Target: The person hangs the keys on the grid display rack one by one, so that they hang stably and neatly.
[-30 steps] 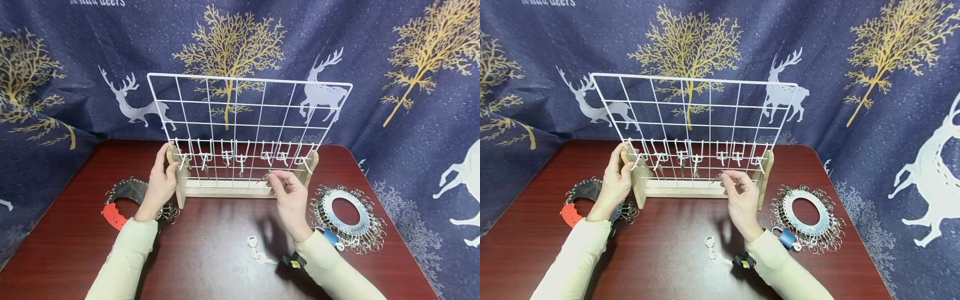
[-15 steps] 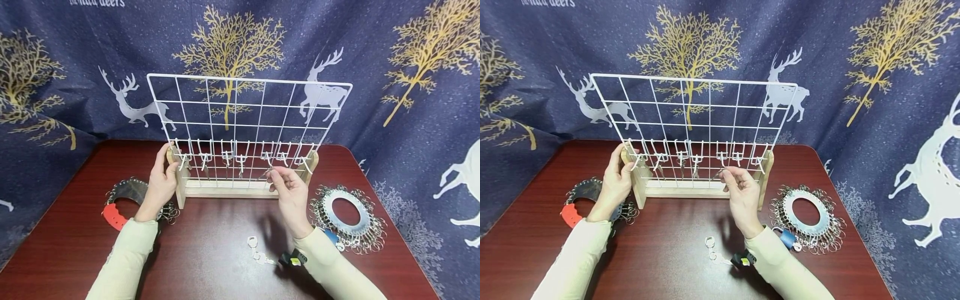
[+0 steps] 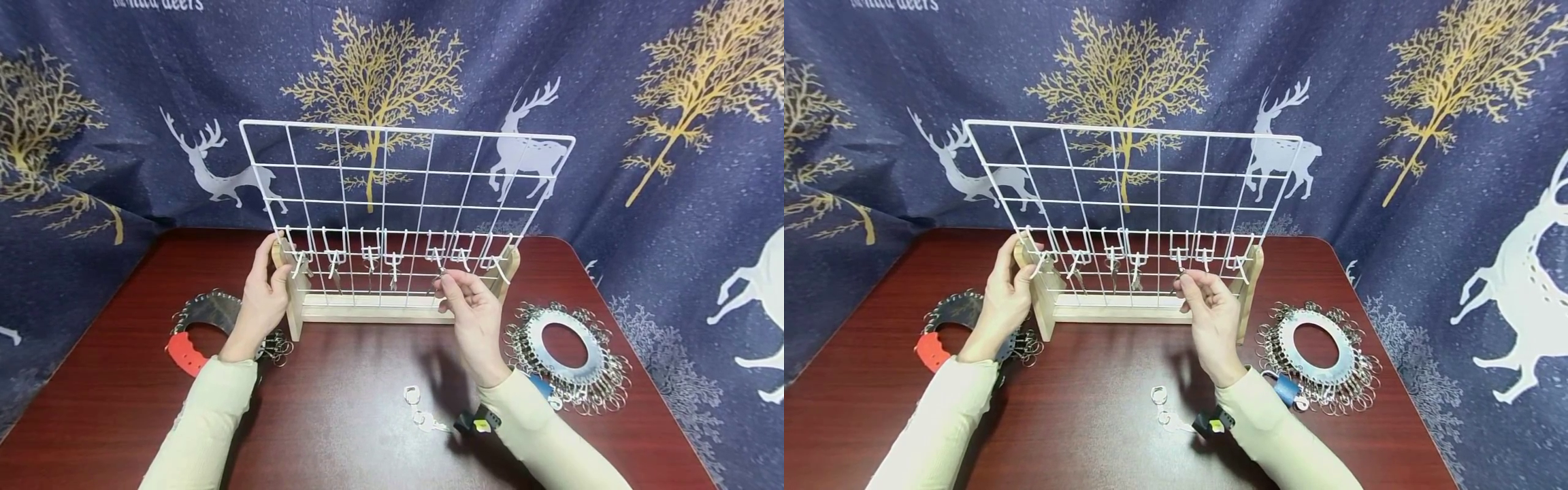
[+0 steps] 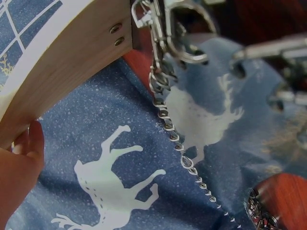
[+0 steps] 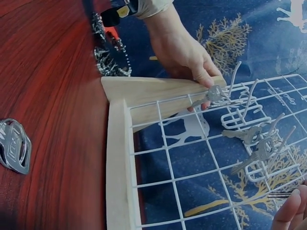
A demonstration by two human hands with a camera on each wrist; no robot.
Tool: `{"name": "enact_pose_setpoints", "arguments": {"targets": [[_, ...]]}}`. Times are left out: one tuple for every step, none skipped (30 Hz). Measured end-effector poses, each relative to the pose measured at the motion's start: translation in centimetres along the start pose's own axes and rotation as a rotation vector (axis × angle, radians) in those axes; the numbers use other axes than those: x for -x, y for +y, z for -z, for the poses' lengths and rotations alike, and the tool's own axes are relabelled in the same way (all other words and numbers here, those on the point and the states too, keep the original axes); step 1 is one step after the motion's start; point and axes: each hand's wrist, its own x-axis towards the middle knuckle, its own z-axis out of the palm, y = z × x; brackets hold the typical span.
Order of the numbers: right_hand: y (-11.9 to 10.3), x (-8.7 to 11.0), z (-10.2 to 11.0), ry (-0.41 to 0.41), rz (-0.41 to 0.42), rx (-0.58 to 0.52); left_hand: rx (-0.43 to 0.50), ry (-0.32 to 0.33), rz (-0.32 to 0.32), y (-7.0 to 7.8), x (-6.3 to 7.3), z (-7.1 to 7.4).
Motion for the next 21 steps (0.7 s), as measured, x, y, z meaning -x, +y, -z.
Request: {"name": "enact_pose_setpoints", "arguments": {"targets": [[0.0, 0.0, 0.0, 0.001, -0.002, -0.004, 0.0, 0.0, -0.002, 0.0, 0.0, 0.0], [0.0, 0.0, 0.0, 0.002, -0.003, -0.008, -0.002, 0.001, -0.003, 0.0, 0.0, 0.0], [0.1, 0.0, 0.0, 0.004, -0.004, -0.014, -0.002, 0.002, -0.002, 0.0, 0.0, 0.0], [0.1, 0.0, 0.1, 0.007, -0.005, -0.019, -0.002, 0.001, -0.002, 0.0, 0.0, 0.0], [0.1, 0.0, 0.1, 0.011, -0.008, -0.026, -0.005, 0.003, -0.002, 0.0, 0.0, 0.0], [0.1, 0.0, 0.1, 0.015, -0.011, -0.031, -0.005, 0.004, -0.003, 0.1, -0.1, 0.0], [0.2, 0.0, 0.2, 0.019, -0.015, -0.038, -0.005, 0.004, -0.005, 0.1, -0.1, 0.0], [0.2, 0.0, 0.2, 0.022, -0.022, -0.042, -0.002, 0.005, -0.007, 0.1, -0.1, 0.0], [0.2, 0.1, 0.3, 0.025, -0.03, -0.041, 0.0, 0.006, -0.01, 0.1, -0.1, 0.0], [0.2, 0.1, 0.3, 0.028, -0.039, -0.039, 0.003, 0.007, -0.014, 0.0, -0.1, 0.0], [0.2, 0.2, 0.4, 0.027, -0.051, -0.033, 0.005, 0.008, -0.018, 0.0, -0.1, 0.0], [0.3, 0.2, 0.5, 0.022, -0.062, -0.021, 0.01, 0.007, -0.021, 0.0, -0.1, 0.0], [0.3, 0.3, 0.6, 0.012, -0.072, 0.004, 0.012, 0.006, -0.024, 0.0, -0.1, 0.0], [0.3, 0.4, 0.7, -0.005, -0.082, 0.042, 0.013, 0.005, -0.025, 0.0, -0.1, 0.0], [0.4, 0.5, 0.9, -0.027, -0.09, 0.082, 0.012, 0.005, -0.024, 0.0, -0.1, 0.0], [0.4, 0.6, 1.0, -0.058, -0.095, 0.125, 0.014, 0.003, -0.024, 0.0, -0.1, 0.0], [0.2, 0.8, 1.0, -0.099, -0.101, 0.189, 0.014, 0.002, -0.024, 0.0, -0.1, 0.0], [0.3, 1.0, 1.2, -0.148, -0.107, 0.253, 0.017, 0.002, -0.024, 0.0, -0.1, 0.0], [0.5, 1.2, 1.4, -0.205, -0.111, 0.319, 0.016, 0.003, -0.023, 0.0, -0.1, 0.0], [0.6, 1.5, 1.6, -0.273, -0.113, 0.38, 0.018, 0.004, -0.023, -0.1, -0.1, 0.0], [0.9, 1.8, 1.7, -0.346, -0.113, 0.451, 0.02, 0.005, -0.024, -0.1, 0.0, -0.1]]}}
